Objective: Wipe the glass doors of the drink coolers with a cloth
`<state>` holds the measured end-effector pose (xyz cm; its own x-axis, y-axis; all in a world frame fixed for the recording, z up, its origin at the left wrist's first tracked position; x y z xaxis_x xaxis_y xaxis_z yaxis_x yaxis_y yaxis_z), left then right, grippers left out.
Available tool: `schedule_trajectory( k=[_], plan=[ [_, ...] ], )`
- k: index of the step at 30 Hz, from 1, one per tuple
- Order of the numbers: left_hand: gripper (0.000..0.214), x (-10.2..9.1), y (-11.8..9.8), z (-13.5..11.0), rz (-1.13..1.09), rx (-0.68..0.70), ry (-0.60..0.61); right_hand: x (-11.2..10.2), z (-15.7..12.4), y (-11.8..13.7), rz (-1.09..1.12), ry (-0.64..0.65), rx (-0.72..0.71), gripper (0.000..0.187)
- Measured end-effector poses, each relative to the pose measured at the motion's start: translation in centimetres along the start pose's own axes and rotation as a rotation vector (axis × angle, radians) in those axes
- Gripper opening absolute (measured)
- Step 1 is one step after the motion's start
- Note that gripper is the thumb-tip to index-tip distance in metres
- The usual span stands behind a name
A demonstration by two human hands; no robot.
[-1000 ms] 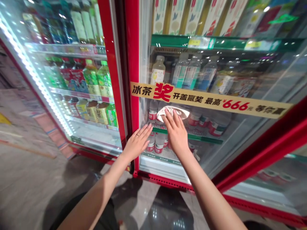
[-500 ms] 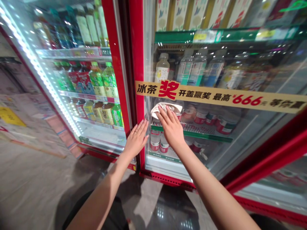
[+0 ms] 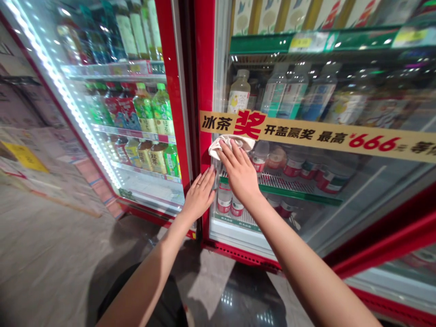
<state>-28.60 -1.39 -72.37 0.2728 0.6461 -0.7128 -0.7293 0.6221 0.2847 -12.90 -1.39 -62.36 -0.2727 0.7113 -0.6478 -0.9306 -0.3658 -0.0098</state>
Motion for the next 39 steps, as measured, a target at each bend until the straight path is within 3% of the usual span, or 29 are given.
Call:
schedule_trajectory(
  k=[6,11,15,19,23,29,34,39],
  plan=[
    [0.047,0.9,0.0,-0.2,0.022,0.010,-0.006,0.3,1.3,1.7,0.028,0.076,-0.082,0.065],
    [0.044,0.7,0.1,-0.2,0.026,0.020,-0.028,0.5,0.7,1.2,0.032,0.073,-0.105,0.064],
    [0.051,0.7,-0.1,-0.2,0.012,0.011,-0.011,0.4,2.3,2.2,0.059,0.048,-0.085,0.067],
    [0.051,0.9,-0.2,-0.3,-0.005,-0.034,0.033,1.0,3.4,3.8,0.058,0.123,-0.204,0.060],
    [0.057,0.7,-0.4,-0.6,-0.008,-0.006,0.034,1.0,2.8,3.4,0.033,0.166,-0.277,0.054],
    [0.056,0.7,-1.0,-2.3,-0.008,0.104,0.020,0.7,2.6,3.0,0.019,0.081,-0.197,0.056],
    [0.038,0.9,-0.4,-3.2,-0.007,0.063,0.060,2.3,1.3,3.4,0.038,0.178,-0.303,0.055],
    [0.041,0.3,0.1,-3.3,-0.004,0.045,0.063,1.8,0.2,2.0,0.041,0.134,-0.246,0.058]
  ],
)
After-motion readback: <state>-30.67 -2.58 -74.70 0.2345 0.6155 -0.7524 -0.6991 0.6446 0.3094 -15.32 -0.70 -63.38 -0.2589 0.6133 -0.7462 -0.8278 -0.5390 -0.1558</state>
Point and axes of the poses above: each hand's wrist, its own z-axis towards the middle knuckle, its own x-axis out of the palm, y = z × x, the point moved 4 cm from there along z, towards the middle knuckle, and after that the axes turned 13 degrees about x, right-handed, at the moved point
